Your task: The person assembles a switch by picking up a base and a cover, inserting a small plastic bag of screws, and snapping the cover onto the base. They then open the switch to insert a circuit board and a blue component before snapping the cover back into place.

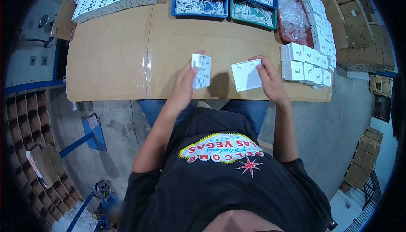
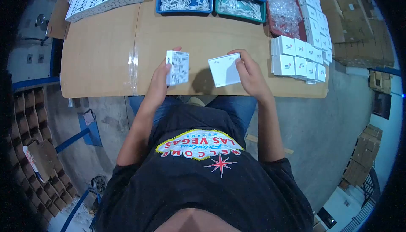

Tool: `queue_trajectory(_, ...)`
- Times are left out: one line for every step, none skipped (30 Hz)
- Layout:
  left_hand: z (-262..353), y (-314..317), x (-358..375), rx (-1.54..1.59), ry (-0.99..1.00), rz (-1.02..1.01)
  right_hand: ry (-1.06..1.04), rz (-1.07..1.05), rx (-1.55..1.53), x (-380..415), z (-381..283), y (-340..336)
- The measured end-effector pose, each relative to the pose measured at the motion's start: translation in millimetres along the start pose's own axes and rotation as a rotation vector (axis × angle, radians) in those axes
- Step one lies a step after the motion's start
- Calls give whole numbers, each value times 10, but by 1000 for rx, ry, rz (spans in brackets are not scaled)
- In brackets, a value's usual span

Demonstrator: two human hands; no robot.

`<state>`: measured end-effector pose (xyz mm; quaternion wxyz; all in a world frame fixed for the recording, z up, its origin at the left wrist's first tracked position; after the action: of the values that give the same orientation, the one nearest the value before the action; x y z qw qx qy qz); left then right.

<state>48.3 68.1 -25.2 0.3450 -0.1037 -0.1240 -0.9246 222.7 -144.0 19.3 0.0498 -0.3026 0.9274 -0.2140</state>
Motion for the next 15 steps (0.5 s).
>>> queue_trajectory(-210,-6,-122,259,-189,31,42,29,-7,-63,239,60)
queue_trajectory(-353,6,-210,265,-245,89,48,27,-10,-92,493,156)
queue_trajectory(-487,25,-291,272,-297,147,80,95,51,-128,784,241)
queue_trajectory(-598,42,-370,269,-293,146,108,165,112,-170,1015,304)
queue_trajectory(-716,24,-437,178,-238,218,108,167,107,-184,1186,386)
queue_trajectory(-874,-10,-528,85,-180,288,100,248,144,-199,1322,455)
queue_trajectory(-1177,-115,-692,-25,-64,339,95,331,182,-201,1378,488)
queue_trajectory(-1175,-102,-691,-29,-64,334,98,336,180,-196,1321,502)
queue_trajectory(-1127,-95,-684,-144,57,388,150,383,200,-202,1215,490)
queue_trajectory(-1081,-93,-658,-260,178,441,204,426,220,-186,1162,487)
queue_trajectory(-1058,-87,-631,-265,178,438,208,428,216,-162,1178,514)
queue_trajectory(-1004,-81,-603,-553,274,459,49,547,271,-147,1153,513)
queue_trajectory(-951,-68,-573,-841,370,474,-112,663,325,-122,1114,505)
queue_trajectory(-932,-62,-552,-844,372,475,-112,665,321,-104,1114,489)
queue_trajectory(-892,-44,-513,-893,465,454,-191,564,417,-74,1086,494)
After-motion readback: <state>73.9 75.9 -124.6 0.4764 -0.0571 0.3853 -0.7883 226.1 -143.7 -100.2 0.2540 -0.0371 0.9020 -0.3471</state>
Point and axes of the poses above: each hand's wrist, its own x-axis away from the middle knuckle, its own y-axis out of the palm, z = x × y, the point moved 3 cm from there along -x, towards the middle knuckle, and after that the axes turned 15 degrees about z, right-handed, at the moved point
